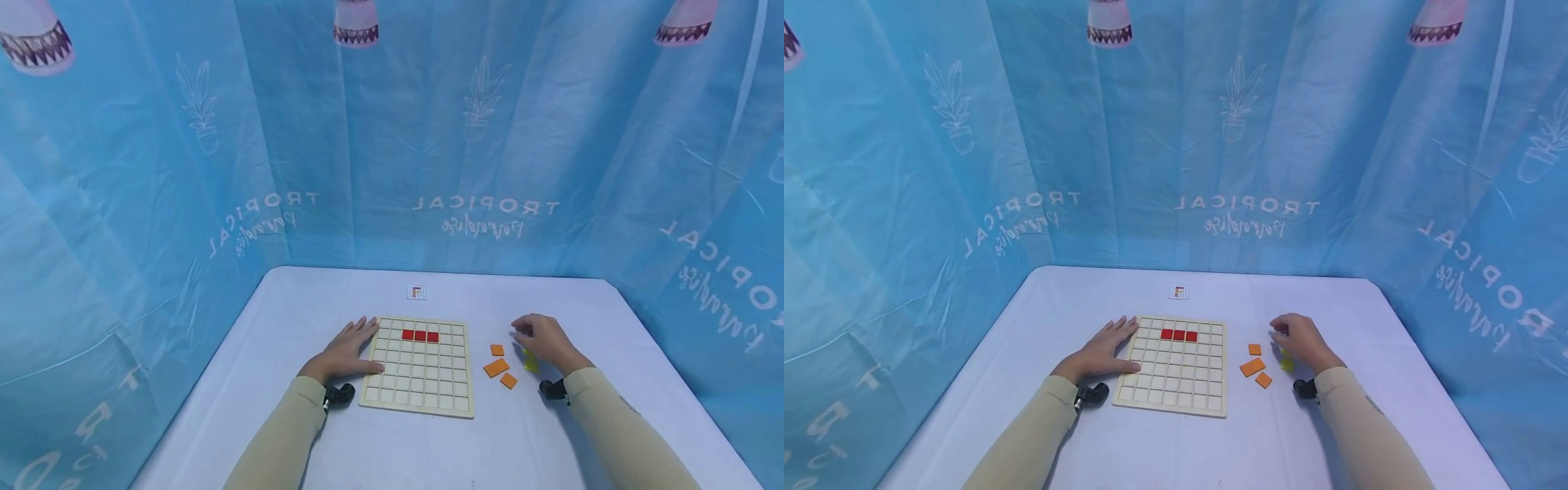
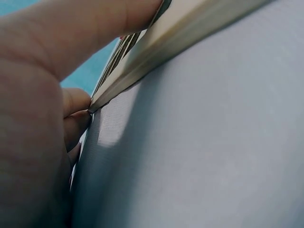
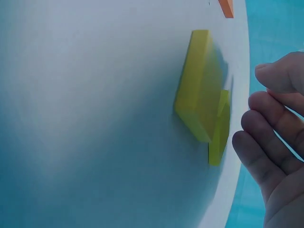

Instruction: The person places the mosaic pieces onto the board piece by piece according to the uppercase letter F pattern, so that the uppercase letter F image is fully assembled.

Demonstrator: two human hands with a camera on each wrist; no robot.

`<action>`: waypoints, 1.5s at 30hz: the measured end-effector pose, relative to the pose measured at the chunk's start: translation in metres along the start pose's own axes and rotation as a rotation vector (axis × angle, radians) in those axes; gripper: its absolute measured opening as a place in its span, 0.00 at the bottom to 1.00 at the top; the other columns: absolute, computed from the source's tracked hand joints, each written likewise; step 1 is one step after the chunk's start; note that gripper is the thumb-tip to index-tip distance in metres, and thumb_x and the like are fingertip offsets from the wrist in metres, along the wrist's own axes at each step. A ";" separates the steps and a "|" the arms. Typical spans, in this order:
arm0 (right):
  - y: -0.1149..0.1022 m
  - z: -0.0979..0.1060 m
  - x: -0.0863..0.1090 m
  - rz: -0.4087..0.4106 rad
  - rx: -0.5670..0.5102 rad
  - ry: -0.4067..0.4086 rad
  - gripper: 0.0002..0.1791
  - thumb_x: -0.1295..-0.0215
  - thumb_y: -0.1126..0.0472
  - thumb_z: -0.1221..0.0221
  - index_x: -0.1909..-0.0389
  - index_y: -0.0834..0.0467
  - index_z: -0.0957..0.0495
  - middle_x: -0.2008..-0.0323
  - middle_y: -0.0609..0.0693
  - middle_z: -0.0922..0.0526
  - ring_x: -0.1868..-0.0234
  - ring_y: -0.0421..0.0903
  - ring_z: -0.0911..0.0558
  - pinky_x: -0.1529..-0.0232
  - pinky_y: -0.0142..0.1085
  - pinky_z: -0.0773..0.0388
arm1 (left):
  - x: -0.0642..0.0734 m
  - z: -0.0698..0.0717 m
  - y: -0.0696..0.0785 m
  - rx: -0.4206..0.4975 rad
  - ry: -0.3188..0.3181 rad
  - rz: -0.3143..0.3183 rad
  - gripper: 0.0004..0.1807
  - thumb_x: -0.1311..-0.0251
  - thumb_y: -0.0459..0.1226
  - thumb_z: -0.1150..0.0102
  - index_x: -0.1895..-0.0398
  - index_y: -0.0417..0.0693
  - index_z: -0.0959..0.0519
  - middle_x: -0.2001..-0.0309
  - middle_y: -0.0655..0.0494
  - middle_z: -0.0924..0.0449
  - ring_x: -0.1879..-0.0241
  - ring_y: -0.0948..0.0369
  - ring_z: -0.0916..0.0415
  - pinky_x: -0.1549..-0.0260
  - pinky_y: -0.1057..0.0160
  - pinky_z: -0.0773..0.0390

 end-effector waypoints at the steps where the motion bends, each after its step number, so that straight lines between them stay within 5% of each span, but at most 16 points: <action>1: -0.002 0.000 0.000 0.001 -0.004 0.001 0.17 0.30 0.63 0.30 0.43 0.63 0.15 0.50 0.56 0.15 0.50 0.56 0.18 0.42 0.54 0.18 | 0.000 0.000 0.000 0.001 0.000 0.000 0.64 0.49 0.73 0.34 0.15 0.51 0.43 0.16 0.59 0.52 0.17 0.56 0.65 0.21 0.49 0.61; 17: -0.032 -0.025 0.008 0.106 -0.060 -0.101 0.17 0.38 0.65 0.25 0.48 0.58 0.12 0.54 0.47 0.14 0.55 0.48 0.19 0.44 0.50 0.17 | 0.001 0.001 0.004 -0.011 -0.004 -0.022 0.63 0.47 0.72 0.34 0.15 0.48 0.43 0.16 0.56 0.51 0.17 0.54 0.63 0.21 0.50 0.61; 24: -0.034 -0.030 0.008 0.142 -0.006 -0.118 0.16 0.38 0.65 0.24 0.49 0.55 0.11 0.54 0.44 0.14 0.54 0.46 0.18 0.42 0.51 0.18 | 0.001 0.001 0.003 -0.027 -0.005 -0.025 0.62 0.46 0.70 0.34 0.15 0.47 0.44 0.16 0.55 0.51 0.17 0.54 0.63 0.21 0.51 0.61; 45: -0.047 -0.039 -0.008 0.116 -0.023 -0.088 0.15 0.35 0.64 0.27 0.48 0.59 0.11 0.55 0.45 0.13 0.56 0.47 0.18 0.44 0.50 0.16 | -0.001 -0.001 0.000 -0.031 -0.009 -0.015 0.64 0.47 0.73 0.35 0.15 0.50 0.45 0.16 0.58 0.52 0.17 0.56 0.64 0.21 0.53 0.63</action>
Point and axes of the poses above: each hand's wrist, its own x-axis away from the middle knuckle, its own z-axis out of the back of the hand, y = z × x, the point moved 8 cm from there along -x, towards the middle knuckle
